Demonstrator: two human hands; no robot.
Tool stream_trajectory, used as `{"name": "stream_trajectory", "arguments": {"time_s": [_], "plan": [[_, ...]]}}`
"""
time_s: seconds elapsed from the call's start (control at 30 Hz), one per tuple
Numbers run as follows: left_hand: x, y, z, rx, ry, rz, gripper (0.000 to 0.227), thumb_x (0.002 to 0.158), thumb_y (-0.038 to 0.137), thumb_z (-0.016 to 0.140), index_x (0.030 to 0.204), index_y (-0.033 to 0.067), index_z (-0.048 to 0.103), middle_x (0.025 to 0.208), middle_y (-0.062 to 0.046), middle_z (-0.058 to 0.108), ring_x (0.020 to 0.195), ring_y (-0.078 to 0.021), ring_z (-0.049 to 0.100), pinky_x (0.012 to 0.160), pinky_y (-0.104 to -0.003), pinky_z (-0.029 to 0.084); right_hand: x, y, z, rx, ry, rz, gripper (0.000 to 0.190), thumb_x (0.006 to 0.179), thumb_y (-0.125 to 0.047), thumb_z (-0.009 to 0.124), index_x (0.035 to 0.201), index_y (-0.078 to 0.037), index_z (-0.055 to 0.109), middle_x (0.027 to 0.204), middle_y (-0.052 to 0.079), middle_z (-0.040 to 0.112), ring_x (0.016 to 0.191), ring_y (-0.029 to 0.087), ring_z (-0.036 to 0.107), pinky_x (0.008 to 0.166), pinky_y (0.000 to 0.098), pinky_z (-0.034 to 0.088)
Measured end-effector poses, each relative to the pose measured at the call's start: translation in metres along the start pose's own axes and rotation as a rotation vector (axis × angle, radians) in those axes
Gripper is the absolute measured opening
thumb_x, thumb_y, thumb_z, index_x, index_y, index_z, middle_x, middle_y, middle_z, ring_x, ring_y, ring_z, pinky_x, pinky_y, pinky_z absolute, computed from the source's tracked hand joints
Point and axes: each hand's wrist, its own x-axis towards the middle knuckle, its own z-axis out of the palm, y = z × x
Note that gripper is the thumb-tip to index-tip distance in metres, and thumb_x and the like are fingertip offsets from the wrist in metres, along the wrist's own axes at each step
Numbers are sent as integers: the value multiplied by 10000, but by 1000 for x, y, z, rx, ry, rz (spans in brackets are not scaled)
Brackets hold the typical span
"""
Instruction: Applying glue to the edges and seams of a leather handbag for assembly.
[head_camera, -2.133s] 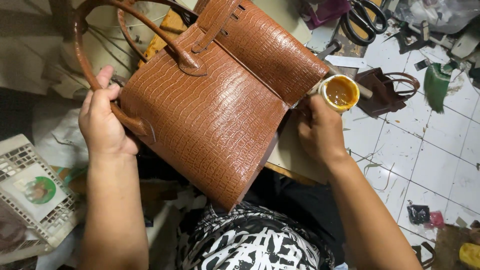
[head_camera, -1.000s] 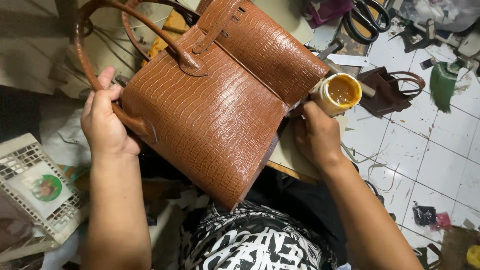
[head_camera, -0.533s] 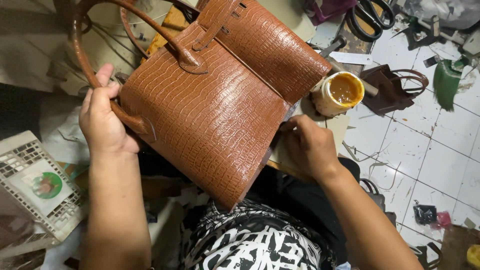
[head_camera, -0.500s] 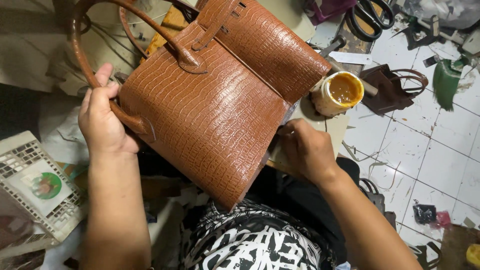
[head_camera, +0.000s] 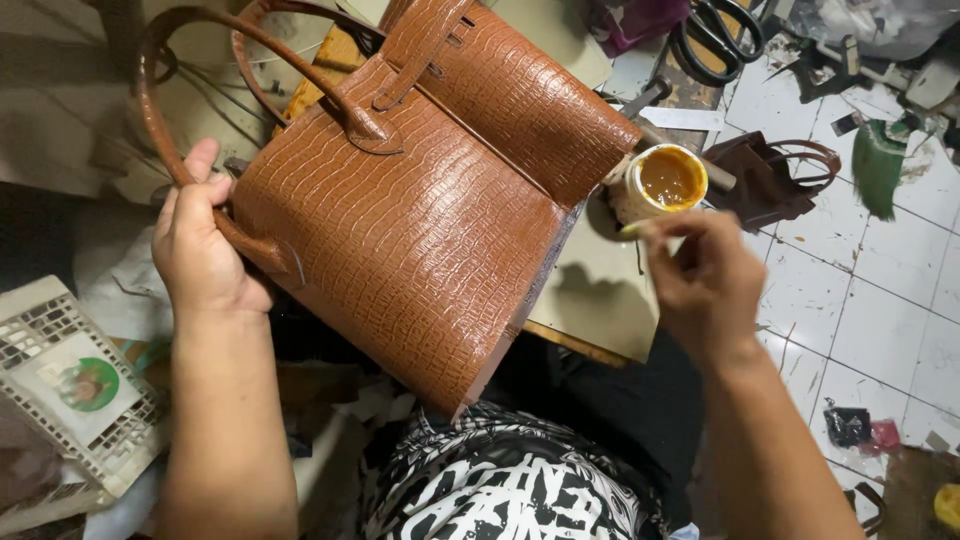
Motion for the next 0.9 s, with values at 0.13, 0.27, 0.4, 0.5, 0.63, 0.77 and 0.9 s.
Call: {"name": "stream_trajectory", "arguments": {"time_s": [0.13,0.27,0.4,0.5,0.63,0.77,0.9], "plan": [[9,-10,-8,29,-16,39,615,835,183,568,1417,-13,561,1434,-106,634,1155,-127,655,1002,-209,527,35,20,-31,-283,24,164,145,993,17,775,1062,29,648,842,94,660,653,182,579,583,320,475],[7,-8,-6,27,-19,31,617,830,198,566,1416,3,563,1423,-101,628,1158,-127,645,1001,-211,519,58,20,-32,-383,-102,270,121,953,-32,764,1026,-26,667,827,112,730,586,237,632,528,401,512],[8,-11,-10,13,-24,29,610,839,188,557,1416,-11,555,1415,-104,621,1127,-122,635,980,-205,515,71,28,-28,-553,-206,244,110,958,-136,756,1004,-80,673,816,106,743,618,289,665,602,441,528],[8,-10,-9,-14,-48,25,626,849,178,550,1441,-23,528,1420,-120,607,1138,-134,634,989,-212,516,83,22,-26,-621,-326,316,118,966,-182,727,1012,-94,663,858,112,755,691,315,701,669,458,545],[6,-7,-6,-26,-7,-23,630,843,164,546,1450,-6,549,1260,-69,655,1040,-104,641,932,-187,520,87,13,-25,-537,-406,417,107,941,-160,715,1014,-84,695,890,104,765,722,321,716,677,468,542],[7,-9,-9,-2,-18,16,627,838,166,550,1434,-28,536,1417,-123,627,1109,-123,658,958,-198,539,77,1,-43,-336,-269,361,168,926,-108,801,1031,-39,688,961,106,757,650,230,652,575,398,536],[8,-11,-9,-12,-61,46,621,847,176,551,1431,-32,522,1479,-149,575,1213,-167,641,1031,-237,530,63,-1,-51,-288,-159,275,112,956,-11,771,1011,5,674,774,80,676,543,153,524,460,303,423]]}}
